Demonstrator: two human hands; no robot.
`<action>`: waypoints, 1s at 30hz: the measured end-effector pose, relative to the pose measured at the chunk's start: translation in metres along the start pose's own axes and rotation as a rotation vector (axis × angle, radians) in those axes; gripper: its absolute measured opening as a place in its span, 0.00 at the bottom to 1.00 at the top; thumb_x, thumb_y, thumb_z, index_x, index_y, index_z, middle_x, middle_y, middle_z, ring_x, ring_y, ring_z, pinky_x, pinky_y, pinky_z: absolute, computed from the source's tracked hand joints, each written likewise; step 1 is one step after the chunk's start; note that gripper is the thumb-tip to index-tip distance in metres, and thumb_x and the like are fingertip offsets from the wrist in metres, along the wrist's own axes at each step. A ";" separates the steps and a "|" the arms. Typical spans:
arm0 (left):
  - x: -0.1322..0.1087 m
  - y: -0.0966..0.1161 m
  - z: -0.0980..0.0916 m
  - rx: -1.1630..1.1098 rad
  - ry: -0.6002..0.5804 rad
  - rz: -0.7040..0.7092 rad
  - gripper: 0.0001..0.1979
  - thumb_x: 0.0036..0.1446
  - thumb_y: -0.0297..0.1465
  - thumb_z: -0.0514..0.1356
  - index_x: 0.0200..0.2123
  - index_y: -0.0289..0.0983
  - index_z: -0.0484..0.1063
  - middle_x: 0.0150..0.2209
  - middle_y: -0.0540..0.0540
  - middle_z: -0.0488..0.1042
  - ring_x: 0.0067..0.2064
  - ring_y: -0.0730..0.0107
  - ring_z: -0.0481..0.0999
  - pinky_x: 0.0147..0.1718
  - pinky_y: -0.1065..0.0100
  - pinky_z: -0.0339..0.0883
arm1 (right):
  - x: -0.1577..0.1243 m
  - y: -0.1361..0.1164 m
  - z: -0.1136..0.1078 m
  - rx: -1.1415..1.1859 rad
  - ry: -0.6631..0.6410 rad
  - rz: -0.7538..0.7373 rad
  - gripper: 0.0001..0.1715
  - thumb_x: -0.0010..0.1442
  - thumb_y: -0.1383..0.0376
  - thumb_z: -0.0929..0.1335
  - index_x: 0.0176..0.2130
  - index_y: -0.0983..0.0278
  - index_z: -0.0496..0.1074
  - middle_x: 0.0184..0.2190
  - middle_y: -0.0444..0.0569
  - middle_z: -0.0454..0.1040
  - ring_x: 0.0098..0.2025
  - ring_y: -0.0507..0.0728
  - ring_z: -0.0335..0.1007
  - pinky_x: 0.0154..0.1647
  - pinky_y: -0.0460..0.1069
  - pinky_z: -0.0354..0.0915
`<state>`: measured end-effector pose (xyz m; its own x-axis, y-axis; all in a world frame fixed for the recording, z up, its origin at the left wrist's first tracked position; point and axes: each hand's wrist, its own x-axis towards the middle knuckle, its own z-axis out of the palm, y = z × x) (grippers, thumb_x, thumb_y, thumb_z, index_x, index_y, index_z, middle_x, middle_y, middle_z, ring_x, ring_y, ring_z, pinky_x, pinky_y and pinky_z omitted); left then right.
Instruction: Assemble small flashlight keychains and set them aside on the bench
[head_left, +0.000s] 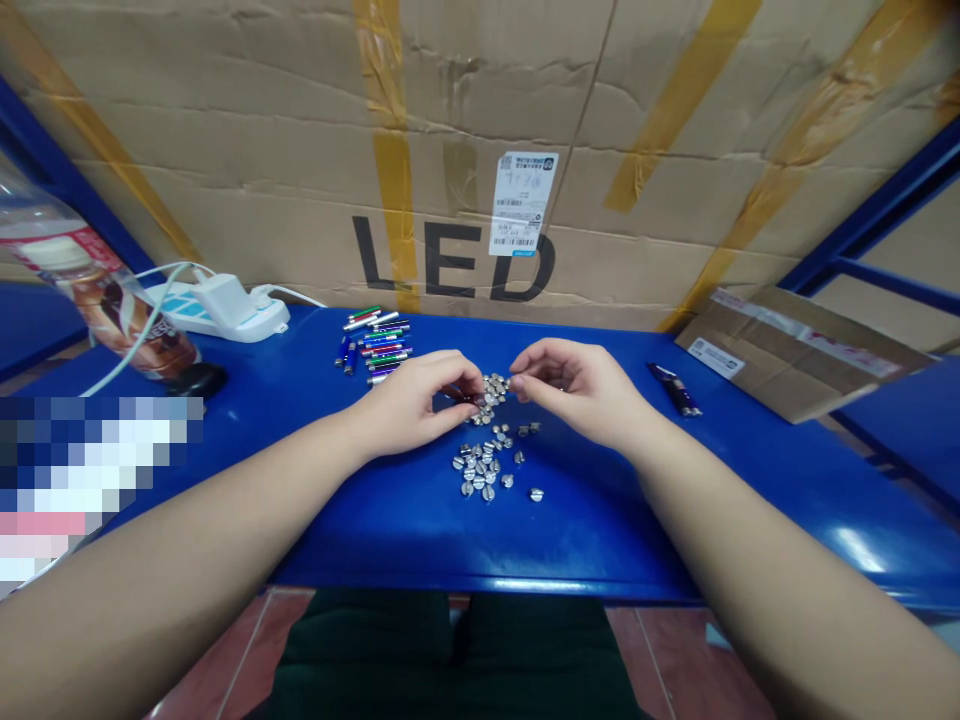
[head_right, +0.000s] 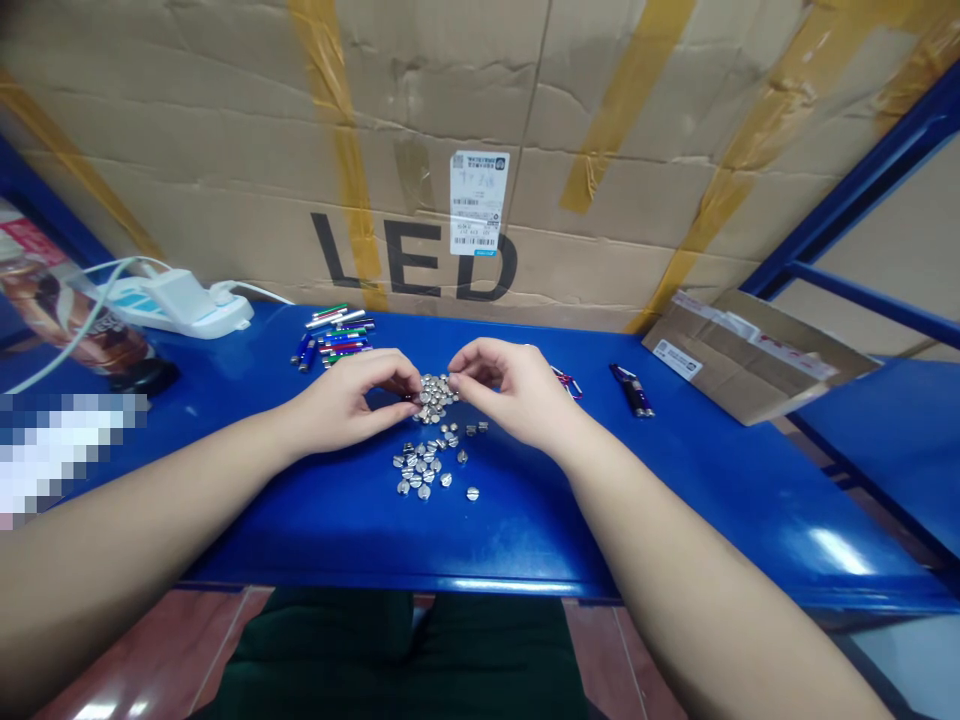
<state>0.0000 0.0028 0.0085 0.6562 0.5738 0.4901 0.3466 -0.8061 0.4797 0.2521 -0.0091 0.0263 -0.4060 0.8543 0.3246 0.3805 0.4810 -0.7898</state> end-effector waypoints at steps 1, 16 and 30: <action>0.000 0.000 0.000 0.000 -0.001 0.002 0.05 0.62 0.26 0.64 0.42 0.38 0.73 0.40 0.47 0.77 0.41 0.67 0.79 0.43 0.65 0.75 | -0.001 -0.001 0.000 0.084 0.004 0.019 0.13 0.62 0.57 0.74 0.41 0.63 0.75 0.31 0.48 0.80 0.34 0.56 0.78 0.38 0.51 0.73; 0.000 -0.001 -0.001 0.014 -0.006 0.006 0.06 0.62 0.25 0.64 0.42 0.38 0.74 0.40 0.47 0.77 0.42 0.66 0.78 0.43 0.65 0.74 | -0.003 -0.005 0.007 0.211 -0.113 0.067 0.12 0.60 0.59 0.74 0.40 0.64 0.75 0.31 0.48 0.80 0.34 0.55 0.78 0.37 0.50 0.74; 0.000 -0.001 0.000 0.004 -0.012 -0.003 0.05 0.63 0.26 0.64 0.43 0.38 0.74 0.41 0.47 0.77 0.42 0.65 0.79 0.44 0.64 0.75 | -0.003 -0.004 0.007 0.165 -0.119 0.033 0.13 0.61 0.57 0.74 0.41 0.64 0.77 0.33 0.49 0.80 0.34 0.55 0.77 0.37 0.50 0.73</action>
<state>-0.0007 0.0037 0.0081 0.6632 0.5746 0.4796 0.3515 -0.8049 0.4782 0.2458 -0.0147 0.0244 -0.4948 0.8349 0.2410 0.2580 0.4059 -0.8767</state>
